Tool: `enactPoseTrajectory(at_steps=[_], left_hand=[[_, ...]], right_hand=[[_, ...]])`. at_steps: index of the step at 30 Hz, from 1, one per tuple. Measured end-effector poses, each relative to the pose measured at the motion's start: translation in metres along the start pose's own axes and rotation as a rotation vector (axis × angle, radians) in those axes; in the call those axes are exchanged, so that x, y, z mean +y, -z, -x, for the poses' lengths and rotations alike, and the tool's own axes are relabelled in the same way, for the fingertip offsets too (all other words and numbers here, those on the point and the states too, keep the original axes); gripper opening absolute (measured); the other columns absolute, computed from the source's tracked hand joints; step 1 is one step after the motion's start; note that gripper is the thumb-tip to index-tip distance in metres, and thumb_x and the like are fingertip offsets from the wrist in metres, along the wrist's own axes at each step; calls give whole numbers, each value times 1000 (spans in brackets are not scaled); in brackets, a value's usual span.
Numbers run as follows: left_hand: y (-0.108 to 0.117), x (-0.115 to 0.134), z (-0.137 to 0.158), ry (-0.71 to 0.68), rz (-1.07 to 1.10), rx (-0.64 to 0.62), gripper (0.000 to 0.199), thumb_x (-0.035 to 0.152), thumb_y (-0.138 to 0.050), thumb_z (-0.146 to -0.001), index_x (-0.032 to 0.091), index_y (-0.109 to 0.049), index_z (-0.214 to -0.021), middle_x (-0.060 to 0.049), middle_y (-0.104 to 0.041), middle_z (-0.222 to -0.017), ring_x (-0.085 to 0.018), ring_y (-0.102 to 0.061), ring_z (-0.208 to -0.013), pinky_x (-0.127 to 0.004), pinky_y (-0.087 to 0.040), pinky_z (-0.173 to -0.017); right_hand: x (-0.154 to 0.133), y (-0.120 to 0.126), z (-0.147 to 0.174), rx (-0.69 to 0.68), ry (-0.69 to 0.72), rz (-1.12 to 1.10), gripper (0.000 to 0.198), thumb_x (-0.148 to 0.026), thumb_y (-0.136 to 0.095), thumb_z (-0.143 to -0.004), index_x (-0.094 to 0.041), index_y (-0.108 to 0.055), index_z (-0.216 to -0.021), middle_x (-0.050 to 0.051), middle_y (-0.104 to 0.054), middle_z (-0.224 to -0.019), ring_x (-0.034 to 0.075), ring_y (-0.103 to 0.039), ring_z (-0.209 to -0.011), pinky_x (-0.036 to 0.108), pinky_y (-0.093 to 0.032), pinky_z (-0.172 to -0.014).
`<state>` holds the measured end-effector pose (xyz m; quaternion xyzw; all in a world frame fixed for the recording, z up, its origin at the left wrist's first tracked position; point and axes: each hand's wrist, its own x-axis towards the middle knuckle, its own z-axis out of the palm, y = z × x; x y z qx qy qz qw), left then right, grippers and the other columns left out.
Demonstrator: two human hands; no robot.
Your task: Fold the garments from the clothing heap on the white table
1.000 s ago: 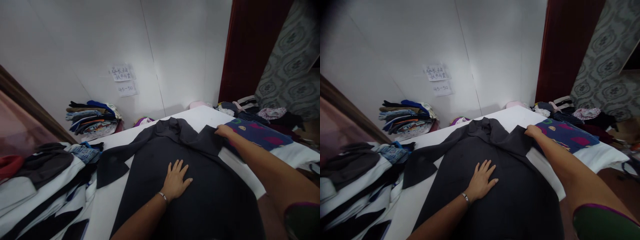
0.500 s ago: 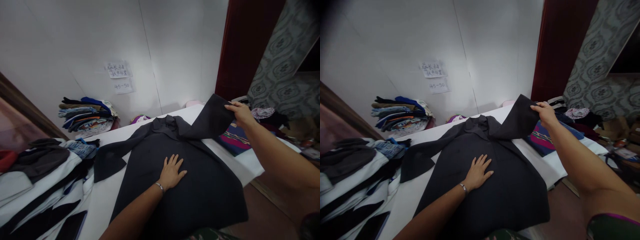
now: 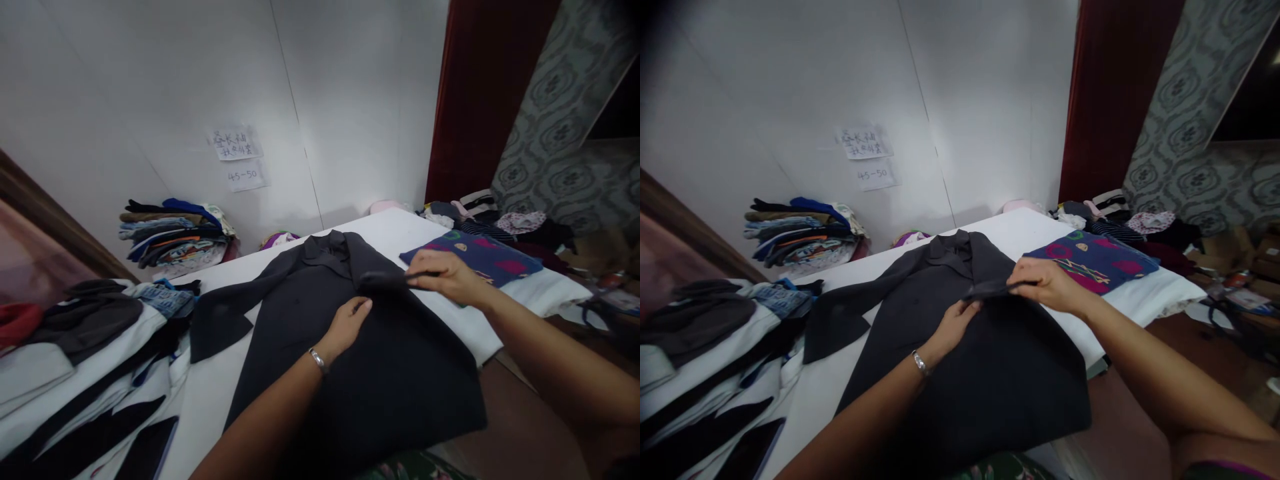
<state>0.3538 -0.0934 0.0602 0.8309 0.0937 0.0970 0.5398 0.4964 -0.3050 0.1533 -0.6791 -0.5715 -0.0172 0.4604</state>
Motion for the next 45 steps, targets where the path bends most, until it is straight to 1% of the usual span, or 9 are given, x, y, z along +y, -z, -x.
enactPoseTrajectory(at_steps=[3, 7, 12, 14, 17, 22, 27, 33, 45], left_hand=[[-8, 5, 8, 180, 293, -23, 36, 42, -52, -87, 13, -65, -105, -12, -69, -107, -22, -65, -92, -38, -50, -87], [-17, 9, 23, 431, 757, -192, 47, 47, -36, -93, 11, -62, -107, -16, -65, -115, -18, -67, -80, -36, -52, -78], [-19, 26, 29, 478, 1013, -240, 81, 77, -21, -86, 12, -63, -108, -18, -63, -117, -22, -66, -88, -37, -50, -82], [-22, 31, 28, 518, 998, -269, 75, 75, -29, -86, 12, -64, -107, -16, -65, -111, -21, -66, -87, -35, -50, -81], [-29, 35, 27, 556, 925, -282, 40, 49, -54, -88, 13, -64, -100, -11, -67, -98, -19, -68, -79, -33, -51, -77], [-28, 43, 19, 448, 803, -99, 15, 12, -63, -74, 12, -66, -89, -8, -71, -89, -16, -65, -79, -33, -54, -78], [-4, 66, -4, 361, 776, -56, 13, 10, -66, -71, 12, -67, -84, -7, -71, -88, -16, -64, -83, -34, -52, -87], [25, 99, -51, 245, 817, 38, 12, 15, -68, -72, 13, -63, -83, -4, -66, -85, -17, -61, -85, -44, -47, -92], [67, 151, -135, -86, 727, 157, 19, 28, -69, -58, 21, -54, -68, 0, -63, -71, -22, -60, -84, -36, -43, -77]], right_hand=[[-5, -15, 17, -158, 50, 83, 17, -33, -58, -91, -24, -72, -94, 3, -64, -87, 14, -61, -77, 27, -50, -68], [-6, -31, 36, -145, 80, 260, 18, -26, -52, -94, -22, -69, -98, 4, -63, -88, 14, -60, -76, 27, -47, -67], [-7, -49, 59, -94, 167, 373, 21, -23, -48, -95, -21, -69, -98, 7, -64, -88, 16, -60, -77, 27, -46, -65], [-7, -56, 67, -87, 178, 414, 23, -21, -46, -95, -20, -69, -97, 7, -64, -86, 16, -59, -76, 27, -46, -64], [-5, -63, 77, -115, 175, 443, 24, -20, -44, -95, -20, -69, -94, 7, -63, -83, 17, -57, -75, 28, -46, -64], [9, -54, 102, -7, 100, 267, 24, -30, -54, -93, -23, -64, -113, 9, -67, -100, 21, -62, -92, 36, -51, -81], [46, -43, 140, 243, -303, 224, 29, -39, -48, -94, -25, -62, -115, 10, -67, -115, 25, -63, -105, 41, -53, -89], [78, -51, 169, 50, -562, 455, 44, -46, -50, -87, -19, -64, -119, 14, -67, -116, 31, -62, -110, 49, -49, -96], [72, -51, 162, 46, -696, 258, 59, -36, -55, -81, -21, -53, -138, 10, -70, -111, 25, -67, -90, 38, -53, -82]])
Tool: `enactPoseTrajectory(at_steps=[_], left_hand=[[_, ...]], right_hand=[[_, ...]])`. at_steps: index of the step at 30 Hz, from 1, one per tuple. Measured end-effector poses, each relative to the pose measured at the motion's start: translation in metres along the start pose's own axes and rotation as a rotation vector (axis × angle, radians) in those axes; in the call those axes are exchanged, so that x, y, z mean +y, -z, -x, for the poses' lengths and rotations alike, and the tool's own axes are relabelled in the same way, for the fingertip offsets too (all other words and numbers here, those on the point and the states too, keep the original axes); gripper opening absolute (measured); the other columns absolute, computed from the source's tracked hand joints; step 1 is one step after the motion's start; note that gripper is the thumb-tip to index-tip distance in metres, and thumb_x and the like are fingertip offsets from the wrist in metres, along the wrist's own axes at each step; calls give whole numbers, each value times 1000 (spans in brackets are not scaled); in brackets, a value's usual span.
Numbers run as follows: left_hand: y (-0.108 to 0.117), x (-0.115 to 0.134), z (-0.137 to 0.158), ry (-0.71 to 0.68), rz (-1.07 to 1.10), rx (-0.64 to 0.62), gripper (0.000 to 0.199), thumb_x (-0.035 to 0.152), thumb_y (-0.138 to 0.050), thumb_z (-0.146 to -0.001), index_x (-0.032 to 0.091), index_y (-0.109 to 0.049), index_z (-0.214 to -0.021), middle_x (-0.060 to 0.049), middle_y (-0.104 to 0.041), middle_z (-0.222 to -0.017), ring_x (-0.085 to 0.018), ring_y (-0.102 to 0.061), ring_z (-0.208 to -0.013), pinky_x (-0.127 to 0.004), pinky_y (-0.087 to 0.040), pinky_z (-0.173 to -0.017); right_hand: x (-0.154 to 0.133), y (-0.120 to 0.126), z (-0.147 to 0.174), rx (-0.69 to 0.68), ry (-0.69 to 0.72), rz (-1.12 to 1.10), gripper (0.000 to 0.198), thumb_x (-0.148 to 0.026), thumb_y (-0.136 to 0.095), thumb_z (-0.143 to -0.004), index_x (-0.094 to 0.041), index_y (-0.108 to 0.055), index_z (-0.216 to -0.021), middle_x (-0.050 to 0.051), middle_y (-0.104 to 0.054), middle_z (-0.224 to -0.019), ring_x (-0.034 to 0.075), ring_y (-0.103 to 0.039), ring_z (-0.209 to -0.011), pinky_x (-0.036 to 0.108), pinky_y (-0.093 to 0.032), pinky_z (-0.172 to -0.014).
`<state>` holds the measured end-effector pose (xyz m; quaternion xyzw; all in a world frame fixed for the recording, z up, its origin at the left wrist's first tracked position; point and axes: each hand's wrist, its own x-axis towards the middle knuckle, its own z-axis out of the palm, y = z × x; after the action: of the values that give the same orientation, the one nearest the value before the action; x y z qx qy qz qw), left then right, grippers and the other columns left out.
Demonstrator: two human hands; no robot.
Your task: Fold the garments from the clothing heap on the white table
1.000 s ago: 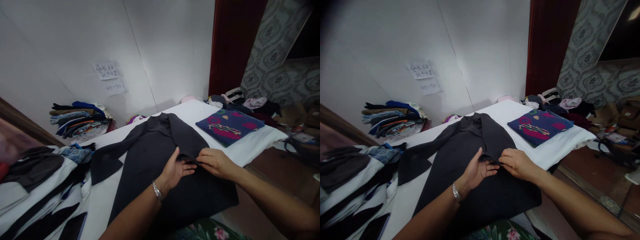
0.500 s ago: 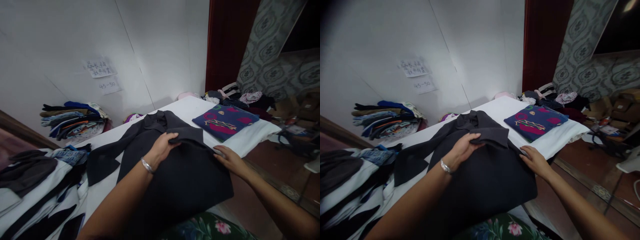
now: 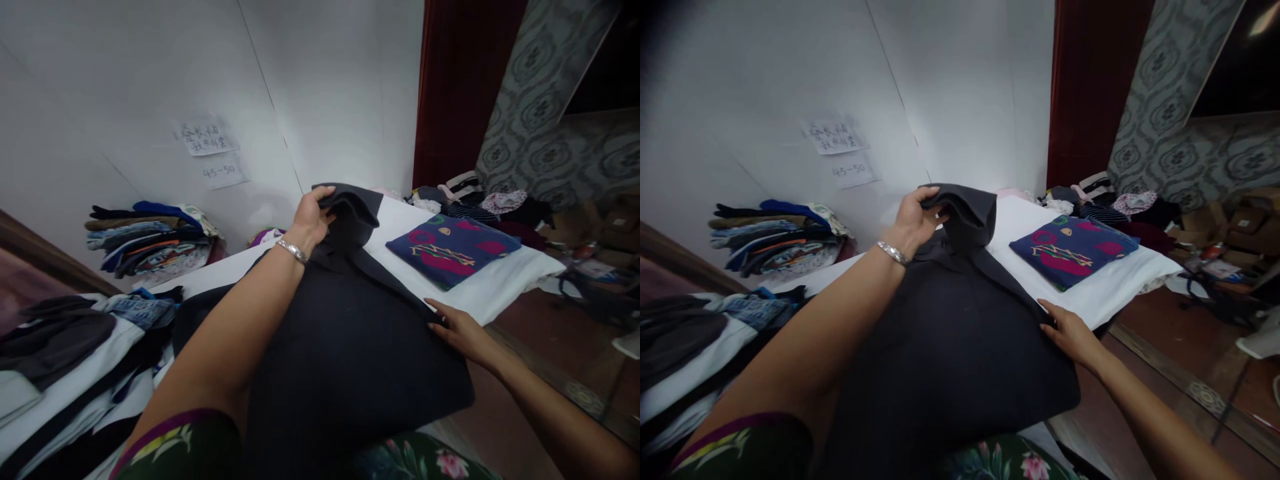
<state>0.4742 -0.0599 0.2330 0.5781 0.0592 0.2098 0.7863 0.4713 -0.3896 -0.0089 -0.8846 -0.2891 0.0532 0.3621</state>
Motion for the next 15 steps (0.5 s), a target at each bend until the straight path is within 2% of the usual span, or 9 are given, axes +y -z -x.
enactPoseTrajectory(at_steps=[4, 8, 11, 15], left_hand=[[16, 19, -24, -120, 0, 23, 21, 33, -69, -60, 22, -53, -68, -1, -64, -74, -24, -61, -88, -36, -43, -76], [45, 38, -41, -201, 51, 119, 26, 38, -72, -62, 22, -53, -69, -2, -66, -79, -25, -62, -93, -37, -43, -79], [71, 48, -45, -239, 95, 186, 27, 42, -72, -65, 22, -53, -67, -2, -66, -79, -25, -62, -94, -37, -43, -80], [104, 54, -38, -247, 166, 291, 23, 39, -68, -68, 22, -53, -65, -2, -66, -78, -23, -63, -91, -37, -44, -79]], right_hand=[[-29, 11, -1, -43, 51, -171, 56, -39, -59, -81, -23, -55, -135, 8, -69, -109, 24, -63, -89, 37, -51, -80], [-71, 11, -3, -178, 111, -320, 56, -37, -64, -79, -24, -57, -134, 7, -66, -108, 19, -59, -80, 33, -51, -72], [-98, -9, -4, -352, 195, -435, 51, -32, -62, -80, -25, -59, -131, 6, -63, -108, 15, -56, -74, 28, -50, -65], [-118, -47, -1, -625, 337, -493, 51, -24, -63, -78, -21, -60, -129, 8, -62, -110, 15, -61, -82, 26, -51, -66]])
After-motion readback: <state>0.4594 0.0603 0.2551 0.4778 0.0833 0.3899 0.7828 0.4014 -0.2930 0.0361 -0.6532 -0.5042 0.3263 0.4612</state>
